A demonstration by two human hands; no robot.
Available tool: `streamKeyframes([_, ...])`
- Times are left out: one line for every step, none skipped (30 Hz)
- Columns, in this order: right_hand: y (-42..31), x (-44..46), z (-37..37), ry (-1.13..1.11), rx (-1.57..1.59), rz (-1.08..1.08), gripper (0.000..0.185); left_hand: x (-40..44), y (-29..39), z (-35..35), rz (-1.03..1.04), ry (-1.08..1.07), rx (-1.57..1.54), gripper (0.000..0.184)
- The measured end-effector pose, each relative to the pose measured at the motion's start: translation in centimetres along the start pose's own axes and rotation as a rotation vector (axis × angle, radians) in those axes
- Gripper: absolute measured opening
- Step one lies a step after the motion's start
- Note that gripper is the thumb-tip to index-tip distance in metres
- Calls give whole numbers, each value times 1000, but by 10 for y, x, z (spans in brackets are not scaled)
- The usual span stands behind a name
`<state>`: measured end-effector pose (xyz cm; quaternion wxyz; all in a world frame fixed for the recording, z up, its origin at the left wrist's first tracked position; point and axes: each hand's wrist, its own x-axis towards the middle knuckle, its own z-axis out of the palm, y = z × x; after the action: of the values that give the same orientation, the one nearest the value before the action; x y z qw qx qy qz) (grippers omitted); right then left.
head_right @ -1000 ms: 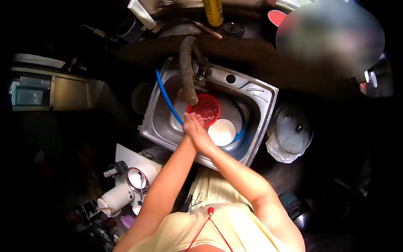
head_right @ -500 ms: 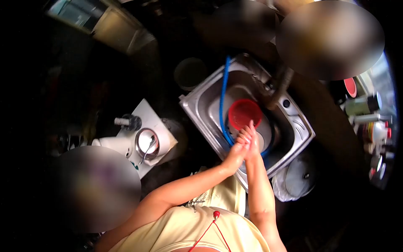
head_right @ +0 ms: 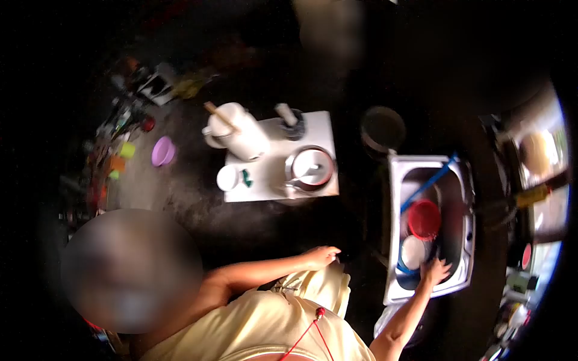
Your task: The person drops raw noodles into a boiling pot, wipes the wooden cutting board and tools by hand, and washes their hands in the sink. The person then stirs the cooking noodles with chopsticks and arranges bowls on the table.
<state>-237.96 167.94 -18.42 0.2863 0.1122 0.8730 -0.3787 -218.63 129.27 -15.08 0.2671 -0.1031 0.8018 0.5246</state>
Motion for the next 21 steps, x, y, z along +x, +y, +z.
streamKeyframes([-24,-15,11,188,-24,-194,38,-24,-13,-22,-84,25,49,31])
streamKeyframes([-56,-43,21,375,-40,-389,30,-56,-20,-47,-126,49,47,32])
streamKeyframes([-81,-68,34,567,-45,-582,24,-78,-49,-60,-66,156,33,32])
streamKeyframes([-104,-92,50,405,172,-493,21,-104,-73,-71,-90,225,30,32])
streamKeyframes([-126,-110,67,232,376,-403,19,-130,-98,-83,-110,303,24,31])
streamKeyframes([-101,-75,82,-117,713,-459,13,-159,-123,-93,-121,371,-13,31])
streamKeyframes([-135,-107,115,-89,283,-624,24,-187,-148,-99,-143,447,-56,30])
streamKeyframes([-139,-110,149,-110,276,-659,26,-216,-176,-101,-129,556,-114,29])
streamKeyframes([-153,-119,192,-120,215,-609,22,-244,-211,-101,-62,639,-99,29])
streamKeyframes([-161,-112,224,-400,329,-588,14,-261,-247,-96,-58,738,-173,29])
streamKeyframes([-194,-142,264,-376,-11,-582,7,-286,-276,-91,-48,836,-244,28])
streamKeyframes([-199,-138,308,-399,-337,-872,8,-324,-280,-93,-157,910,-222,28])
streamKeyframes([-226,-168,351,-521,-350,-827,14,-363,-279,-94,-270,970,-207,28])
streamKeyframes([-237,-177,400,-776,-72,-660,15,-388,-298,-84,-384,1061,-369,23])
streamKeyframes([-277,-227,429,-838,-262,-912,8,-413,-307,-76,-407,1119,-400,23])
streamKeyframes([-315,-280,454,-878,-442,-996,10,-439,-313,-68,-488,1170,-486,24])
streamKeyframes([-335,-296,486,-986,-502,-1106,12,-458,-318,-58,-572,1222,-574,25])
streamKeyframes([-355,-310,519,-1098,-546,-1215,16,-476,-325,-43,-627,1342,-554,28])
streamKeyframes([-374,-328,544,-1046,-768,-1505,18,-486,-337,-22,-659,1401,-589,28])
streamKeyframes([-386,-321,573,-1057,-760,-1747,19,-488,-352,0,-709,1532,-568,27])
streamKeyframes([-399,-328,597,-953,-856,-1874,21,-489,-360,14,-760,1652,-540,25])
